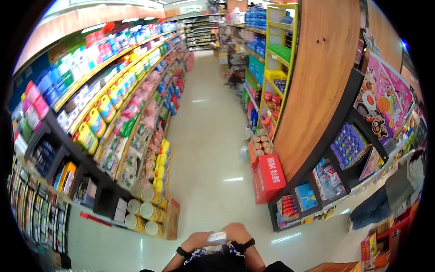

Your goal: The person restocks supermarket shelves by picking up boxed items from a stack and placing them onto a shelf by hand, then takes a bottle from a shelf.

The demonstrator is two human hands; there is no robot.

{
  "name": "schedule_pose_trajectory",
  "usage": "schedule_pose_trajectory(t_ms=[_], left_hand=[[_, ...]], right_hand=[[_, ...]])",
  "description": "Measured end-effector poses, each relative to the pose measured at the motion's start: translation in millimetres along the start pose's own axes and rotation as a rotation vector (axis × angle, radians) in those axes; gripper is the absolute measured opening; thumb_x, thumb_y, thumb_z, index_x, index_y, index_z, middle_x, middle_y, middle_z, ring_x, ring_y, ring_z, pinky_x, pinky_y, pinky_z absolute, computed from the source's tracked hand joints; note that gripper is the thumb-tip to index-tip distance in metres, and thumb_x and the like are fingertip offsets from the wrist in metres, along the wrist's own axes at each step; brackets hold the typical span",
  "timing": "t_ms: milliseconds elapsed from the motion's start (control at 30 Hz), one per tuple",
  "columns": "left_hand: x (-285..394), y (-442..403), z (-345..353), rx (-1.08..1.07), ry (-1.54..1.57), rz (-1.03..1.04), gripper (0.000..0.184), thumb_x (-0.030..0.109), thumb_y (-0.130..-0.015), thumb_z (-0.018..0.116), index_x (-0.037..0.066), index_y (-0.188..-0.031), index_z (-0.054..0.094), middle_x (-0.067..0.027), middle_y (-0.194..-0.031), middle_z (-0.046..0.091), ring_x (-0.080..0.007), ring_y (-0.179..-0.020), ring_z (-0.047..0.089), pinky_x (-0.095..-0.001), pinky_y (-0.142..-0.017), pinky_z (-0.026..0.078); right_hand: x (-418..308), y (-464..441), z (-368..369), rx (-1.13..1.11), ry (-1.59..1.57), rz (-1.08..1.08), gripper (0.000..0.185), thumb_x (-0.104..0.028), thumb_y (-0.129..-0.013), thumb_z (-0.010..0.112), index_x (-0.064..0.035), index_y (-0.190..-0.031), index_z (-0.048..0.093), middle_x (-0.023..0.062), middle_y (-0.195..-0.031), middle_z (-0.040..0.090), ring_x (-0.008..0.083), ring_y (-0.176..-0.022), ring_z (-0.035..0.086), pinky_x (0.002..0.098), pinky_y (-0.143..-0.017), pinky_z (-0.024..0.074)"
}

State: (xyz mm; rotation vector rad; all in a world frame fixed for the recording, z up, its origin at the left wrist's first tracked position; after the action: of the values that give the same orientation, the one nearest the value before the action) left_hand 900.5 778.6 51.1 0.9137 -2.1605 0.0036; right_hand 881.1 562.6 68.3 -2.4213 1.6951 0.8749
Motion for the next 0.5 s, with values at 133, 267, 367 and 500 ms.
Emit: schedule_pose_trajectory(t_ms=[133,267,367,500], left_hand=[[16.7,-71.0,-121.1,0.109,0.078,-0.001,0.038,0.045,-0.091,0.074,0.016,-0.114,0.065,-0.0107,-0.098,0.074,-0.0343,-0.094,0.072,-0.0448,-0.077,0.055],[-10.4,-142.1,-163.3,0.037,0.004,0.046,0.043,0.045,-0.089,0.076,0.016,-0.119,0.066,-0.0116,-0.102,0.075,-0.0346,-0.097,0.072,-0.0451,-0.080,0.056],[-64.0,-190.3,-163.7,-0.121,0.207,0.079,0.058,0.047,-0.089,0.076,0.012,-0.133,0.061,-0.0184,-0.115,0.073,-0.0369,-0.106,0.071,-0.0443,-0.087,0.056],[-127.0,-248.9,-216.4,-0.129,0.057,0.111,0.065,0.047,-0.091,0.073,0.009,-0.141,0.055,-0.0205,-0.119,0.072,-0.0367,-0.109,0.070,-0.0447,-0.091,0.056]], right_hand=[[4.0,-58.2,-105.4,0.205,0.032,0.072,0.029,-0.036,-0.071,0.082,-0.0185,-0.094,0.076,0.0112,-0.085,0.074,0.0367,-0.086,0.071,0.0496,-0.073,0.0545],[27.2,-103.7,-147.8,0.267,0.002,0.072,0.027,-0.035,-0.074,0.081,-0.0162,-0.093,0.075,0.0126,-0.085,0.073,0.0369,-0.087,0.070,0.0496,-0.073,0.0537],[66.4,-145.9,-150.3,0.176,-0.011,0.095,0.031,-0.037,-0.074,0.080,-0.0133,-0.093,0.075,0.0139,-0.085,0.073,0.0382,-0.086,0.070,0.0502,-0.075,0.0530],[116.9,-199.9,-172.4,0.105,0.000,0.121,0.032,-0.038,-0.074,0.082,-0.0130,-0.094,0.077,0.0158,-0.089,0.073,0.0387,-0.087,0.070,0.0500,-0.076,0.0535]])
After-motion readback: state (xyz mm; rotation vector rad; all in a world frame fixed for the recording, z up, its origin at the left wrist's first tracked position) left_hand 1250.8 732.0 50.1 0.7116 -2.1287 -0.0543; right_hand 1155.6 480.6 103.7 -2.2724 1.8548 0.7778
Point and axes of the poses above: each hand's wrist, its own y-axis away from the middle knuckle, its own z-axis out of the palm, x = y × z, the point moved 3 cm from there along -y, towards the middle knuckle
